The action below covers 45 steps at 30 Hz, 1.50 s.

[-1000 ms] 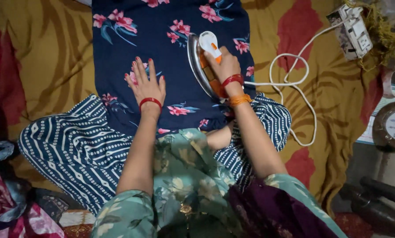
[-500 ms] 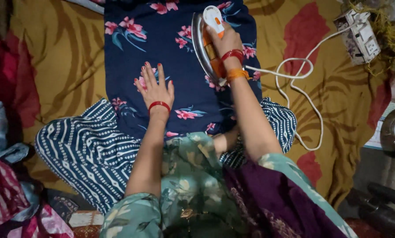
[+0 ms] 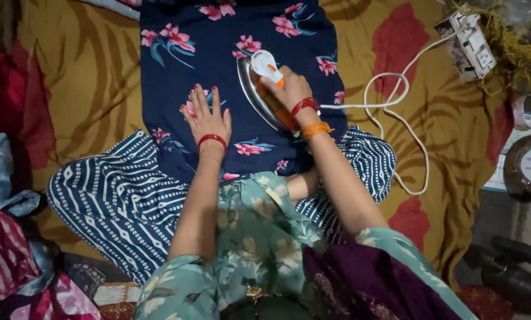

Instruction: The person is ironing a dark blue fabric with pink floral patterns on a flat surface.

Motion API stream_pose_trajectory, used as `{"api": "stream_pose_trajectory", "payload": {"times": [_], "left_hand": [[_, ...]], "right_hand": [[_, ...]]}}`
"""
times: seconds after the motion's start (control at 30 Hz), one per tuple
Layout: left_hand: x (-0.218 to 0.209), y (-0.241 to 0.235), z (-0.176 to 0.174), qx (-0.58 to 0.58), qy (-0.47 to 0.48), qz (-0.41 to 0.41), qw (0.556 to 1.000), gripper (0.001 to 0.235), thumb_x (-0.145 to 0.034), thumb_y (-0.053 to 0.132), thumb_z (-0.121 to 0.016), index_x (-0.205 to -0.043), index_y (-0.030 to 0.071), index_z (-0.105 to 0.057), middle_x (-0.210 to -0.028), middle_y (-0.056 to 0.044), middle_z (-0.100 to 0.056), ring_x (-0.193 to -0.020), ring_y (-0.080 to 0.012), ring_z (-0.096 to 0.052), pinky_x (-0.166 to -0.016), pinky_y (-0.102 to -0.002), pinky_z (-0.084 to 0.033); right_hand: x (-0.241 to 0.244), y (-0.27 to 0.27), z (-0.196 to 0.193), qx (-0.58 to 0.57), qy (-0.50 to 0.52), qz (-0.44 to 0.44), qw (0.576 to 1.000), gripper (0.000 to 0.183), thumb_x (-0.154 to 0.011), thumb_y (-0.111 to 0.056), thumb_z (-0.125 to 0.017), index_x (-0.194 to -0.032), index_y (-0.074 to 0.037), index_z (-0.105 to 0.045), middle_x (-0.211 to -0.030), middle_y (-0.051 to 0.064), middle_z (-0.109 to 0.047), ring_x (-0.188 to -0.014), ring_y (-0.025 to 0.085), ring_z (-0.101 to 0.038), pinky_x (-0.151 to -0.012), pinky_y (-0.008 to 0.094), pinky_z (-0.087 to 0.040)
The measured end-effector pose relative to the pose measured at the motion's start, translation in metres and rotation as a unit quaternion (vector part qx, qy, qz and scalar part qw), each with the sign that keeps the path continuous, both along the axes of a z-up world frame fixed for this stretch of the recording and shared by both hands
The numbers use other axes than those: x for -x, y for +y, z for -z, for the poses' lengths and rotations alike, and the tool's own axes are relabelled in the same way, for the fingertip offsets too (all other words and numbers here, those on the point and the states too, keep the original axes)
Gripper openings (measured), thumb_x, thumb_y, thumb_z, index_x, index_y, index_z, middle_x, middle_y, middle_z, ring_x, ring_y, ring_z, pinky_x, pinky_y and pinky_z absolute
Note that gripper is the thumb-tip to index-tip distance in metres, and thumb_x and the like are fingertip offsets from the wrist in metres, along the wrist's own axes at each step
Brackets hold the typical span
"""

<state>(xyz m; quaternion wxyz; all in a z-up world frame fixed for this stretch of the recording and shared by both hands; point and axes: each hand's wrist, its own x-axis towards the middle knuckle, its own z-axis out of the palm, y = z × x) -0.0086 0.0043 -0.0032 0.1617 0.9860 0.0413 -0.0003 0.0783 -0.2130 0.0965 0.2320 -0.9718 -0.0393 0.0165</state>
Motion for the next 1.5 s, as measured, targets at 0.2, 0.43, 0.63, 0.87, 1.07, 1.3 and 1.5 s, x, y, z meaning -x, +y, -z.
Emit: {"api": "stream_pose_trajectory", "payload": {"times": [0.2, 0.43, 0.63, 0.87, 1.07, 1.3, 1.5], "left_hand": [[-0.002, -0.003, -0.005, -0.003, 0.016, -0.012, 1.000, 0.069, -0.105, 0.045, -0.045, -0.167, 0.020, -0.025, -0.172, -0.020, -0.008, -0.159, -0.0343, -0.005, -0.124, -0.062, -0.003], [-0.006, -0.002, -0.005, -0.007, 0.017, -0.015, 1.000, 0.071, -0.104, 0.045, -0.047, -0.166, 0.020, -0.026, -0.172, -0.021, -0.008, -0.159, -0.0348, -0.006, -0.124, -0.063, -0.004], [-0.008, 0.001, 0.003, 0.007, 0.007, -0.021, 1.000, 0.072, -0.102, 0.046, -0.050, -0.166, 0.021, -0.025, -0.171, -0.020, -0.008, -0.159, -0.0357, -0.007, -0.123, -0.063, -0.004], [-0.028, 0.071, 0.002, -0.043, 0.110, 0.096, 0.988, 0.080, -0.096, 0.052, -0.057, -0.165, 0.031, -0.021, -0.174, -0.011, -0.005, -0.159, -0.0317, -0.007, -0.118, -0.070, -0.015], [-0.032, 0.107, -0.024, -0.031, 0.212, 0.096, 0.972, 0.109, -0.082, 0.055, -0.075, -0.165, 0.029, -0.010, -0.172, -0.014, 0.006, -0.159, -0.0337, 0.000, -0.116, -0.073, -0.017], [-0.045, 0.091, -0.044, -0.018, 0.297, 0.070, 0.952, 0.127, -0.074, 0.045, -0.087, -0.167, 0.026, -0.003, -0.170, -0.022, 0.015, -0.158, -0.0410, 0.007, -0.112, -0.079, -0.017], [-0.047, 0.089, -0.039, -0.016, 0.312, 0.072, 0.947, 0.127, -0.074, 0.046, -0.087, -0.166, 0.027, -0.001, -0.169, -0.023, 0.016, -0.157, -0.0427, 0.007, -0.111, -0.080, -0.016]], "right_hand": [[-0.008, 0.007, -0.004, 0.021, 0.010, 0.014, 1.000, 0.058, -0.091, -0.063, -0.067, -0.101, -0.006, -0.069, -0.085, 0.026, -0.072, -0.081, 0.046, -0.071, -0.069, 0.054, -0.056], [-0.057, 0.017, 0.010, 0.025, -0.018, 0.023, 0.999, 0.061, -0.090, -0.065, -0.068, -0.099, -0.004, -0.069, -0.086, 0.025, -0.073, -0.082, 0.045, -0.071, -0.070, 0.054, -0.056], [-0.080, 0.026, 0.015, -0.015, -0.053, 0.033, 0.998, 0.063, -0.087, -0.067, -0.069, -0.099, -0.005, -0.071, -0.089, 0.025, -0.073, -0.086, 0.045, -0.071, -0.072, 0.053, -0.056], [-0.033, 0.028, 0.001, -0.018, -0.013, -0.040, 0.999, 0.062, -0.090, -0.065, -0.068, -0.103, -0.004, -0.070, -0.092, 0.026, -0.073, -0.089, 0.046, -0.071, -0.075, 0.052, -0.056], [0.014, 0.045, -0.012, 0.008, 0.019, -0.118, 0.993, 0.063, -0.088, -0.067, -0.066, -0.107, -0.007, -0.070, -0.085, 0.024, -0.073, -0.082, 0.044, -0.072, -0.072, 0.052, -0.056], [0.007, 0.070, -0.009, 0.050, 0.036, -0.083, 0.995, 0.064, -0.089, -0.071, -0.062, -0.106, -0.009, -0.069, -0.081, 0.023, -0.073, -0.078, 0.044, -0.072, -0.067, 0.053, -0.056], [-0.031, 0.094, 0.005, 0.035, 0.014, -0.020, 0.999, 0.061, -0.090, -0.068, -0.062, -0.106, -0.009, -0.070, -0.086, 0.023, -0.074, -0.081, 0.044, -0.071, -0.069, 0.054, -0.055]]}}
